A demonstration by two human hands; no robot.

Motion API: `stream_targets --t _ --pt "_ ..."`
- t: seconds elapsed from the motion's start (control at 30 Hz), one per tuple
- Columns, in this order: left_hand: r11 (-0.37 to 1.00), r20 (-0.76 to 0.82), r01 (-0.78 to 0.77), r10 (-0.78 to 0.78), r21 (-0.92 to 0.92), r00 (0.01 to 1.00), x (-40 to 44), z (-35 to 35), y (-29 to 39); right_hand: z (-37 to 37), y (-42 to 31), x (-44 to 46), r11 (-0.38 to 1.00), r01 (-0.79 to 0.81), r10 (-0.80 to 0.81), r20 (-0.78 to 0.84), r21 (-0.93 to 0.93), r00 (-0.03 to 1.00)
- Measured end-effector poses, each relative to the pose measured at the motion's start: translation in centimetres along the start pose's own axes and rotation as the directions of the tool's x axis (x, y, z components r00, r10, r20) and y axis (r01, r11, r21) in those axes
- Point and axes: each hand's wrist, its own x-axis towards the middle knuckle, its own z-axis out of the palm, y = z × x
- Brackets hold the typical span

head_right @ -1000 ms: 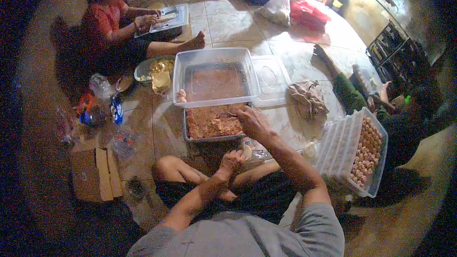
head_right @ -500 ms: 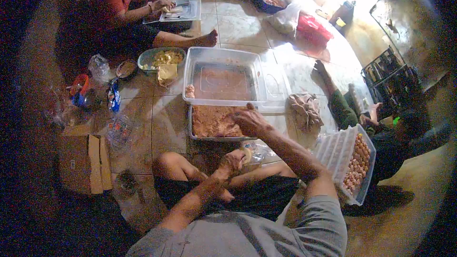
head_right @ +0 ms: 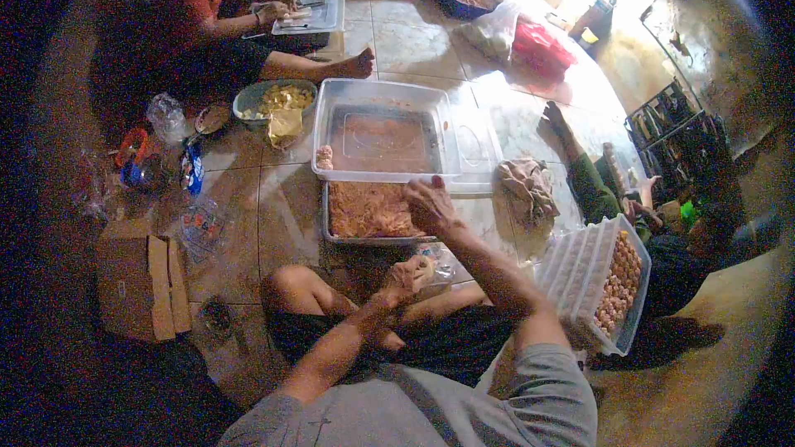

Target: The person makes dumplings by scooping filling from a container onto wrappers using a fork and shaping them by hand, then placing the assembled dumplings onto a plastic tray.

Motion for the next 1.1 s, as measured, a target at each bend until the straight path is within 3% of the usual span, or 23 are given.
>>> stream_targets --t 0.03,0.07,0.13,0.17,0.2,0.23,0.3,0.4,0.47,0.53,0.57,0.6,0.67,0.7,0.73,0.8,0.83,0.9,1.0,1.03,1.1 --pt "0.997 -0.004 0.062 -0.062 -0.041 0.998 0.0 -0.9 0.7 0.6 -0.4 0.8 0.985 -0.143 0.139 -0.056 -0.092 0.989" --pt "0.989 -0.007 0.123 -0.124 -0.081 0.992 0.1 -1.7 1.5 1.8 -1.8 1.3 0.986 -0.141 0.136 -0.060 -0.088 0.989" --pt "0.981 0.023 0.177 -0.176 -0.076 0.984 0.2 -3.0 2.5 6.1 -4.2 1.6 0.980 -0.075 -0.009 -0.414 -0.184 0.910" --pt "0.970 0.059 0.229 -0.225 -0.085 0.973 0.1 -3.3 2.9 7.0 -3.7 0.8 0.993 0.041 -0.069 -0.268 -0.109 0.961" --pt "0.969 0.074 0.231 -0.226 -0.083 0.971 -0.1 -3.4 3.4 6.8 -3.8 0.0 0.995 0.028 -0.054 -0.266 -0.101 0.962" --pt "0.970 0.077 0.241 -0.239 -0.021 0.968 0.1 -3.4 3.7 6.1 -3.9 -0.8 0.989 0.144 -0.148 -0.113 -0.037 0.983" --pt "0.971 0.073 0.233 -0.236 0.044 0.969 0.6 -3.6 3.9 3.9 -3.2 -1.4 0.969 0.247 -0.247 0.024 0.031 0.969" --pt "0.962 0.042 0.249 -0.246 -0.115 0.968 -0.1 -4.2 4.0 0.4 -1.1 -0.7 0.991 -0.077 0.093 -0.154 0.107 0.984" --pt "0.961 0.060 0.246 -0.240 -0.127 0.969 -0.8 -5.3 5.2 1.7 -1.9 -0.3 0.983 -0.179 0.184 -0.151 0.045 0.971" --pt "0.961 0.143 0.265 -0.253 -0.078 0.957 -0.4 -4.7 5.3 5.8 -3.2 1.4 0.835 -0.177 0.236 0.048 -0.521 0.971" --pt "0.958 0.213 0.285 -0.274 -0.023 0.938 0.2 -4.7 5.0 8.6 -1.7 1.2 0.961 -0.122 0.115 -0.044 -0.248 0.992" --pt "0.958 0.208 0.285 -0.275 -0.022 0.939 0.4 -4.9 4.7 11.4 -0.3 1.1 1.000 0.013 -0.009 -0.135 0.023 0.991" --pt "0.985 0.211 0.146 -0.124 -0.091 0.970 -0.2 -4.7 4.0 5.5 0.8 0.2 0.935 0.268 -0.314 -0.191 -0.234 0.930" --pt "0.989 0.191 0.103 -0.082 -0.102 0.978 -0.5 -3.9 2.8 2.7 1.8 0.2 0.967 0.254 -0.255 -0.163 -0.024 0.953" --pt "0.990 0.187 0.099 -0.079 -0.102 0.979 -0.5 -4.4 3.3 -3.1 0.0 0.6 0.993 0.105 -0.090 0.215 -0.059 0.972" --pt "0.956 0.200 0.250 -0.217 -0.154 0.955 -0.6 -5.5 5.1 -0.2 1.9 1.3 0.974 -0.068 0.065 -0.021 -0.215 0.998" --pt "0.953 0.199 0.256 -0.223 -0.160 0.954 -0.8 -5.0 5.0 0.3 1.7 1.0 0.975 -0.062 0.061 -0.012 -0.215 0.998" --pt "0.960 0.177 0.280 -0.273 -0.013 0.946 -0.3 -4.8 4.4 0.7 1.4 1.3 0.971 0.121 -0.138 -0.072 -0.204 0.988" --pt "0.942 0.238 0.312 -0.277 -0.127 0.931 -0.4 -4.6 3.8 1.4 0.7 0.7 0.911 0.363 -0.395 -0.164 -0.195 0.904" --pt "0.944 0.243 0.305 -0.269 -0.125 0.932 -0.4 -4.1 3.0 -3.6 -0.7 1.7 0.985 0.148 -0.105 0.368 -0.089 0.924" --pt "0.990 0.254 0.131 -0.112 -0.059 0.961 -0.5 -2.8 1.1 -3.8 0.1 1.8 0.986 0.062 -0.008 0.333 -0.152 0.943"
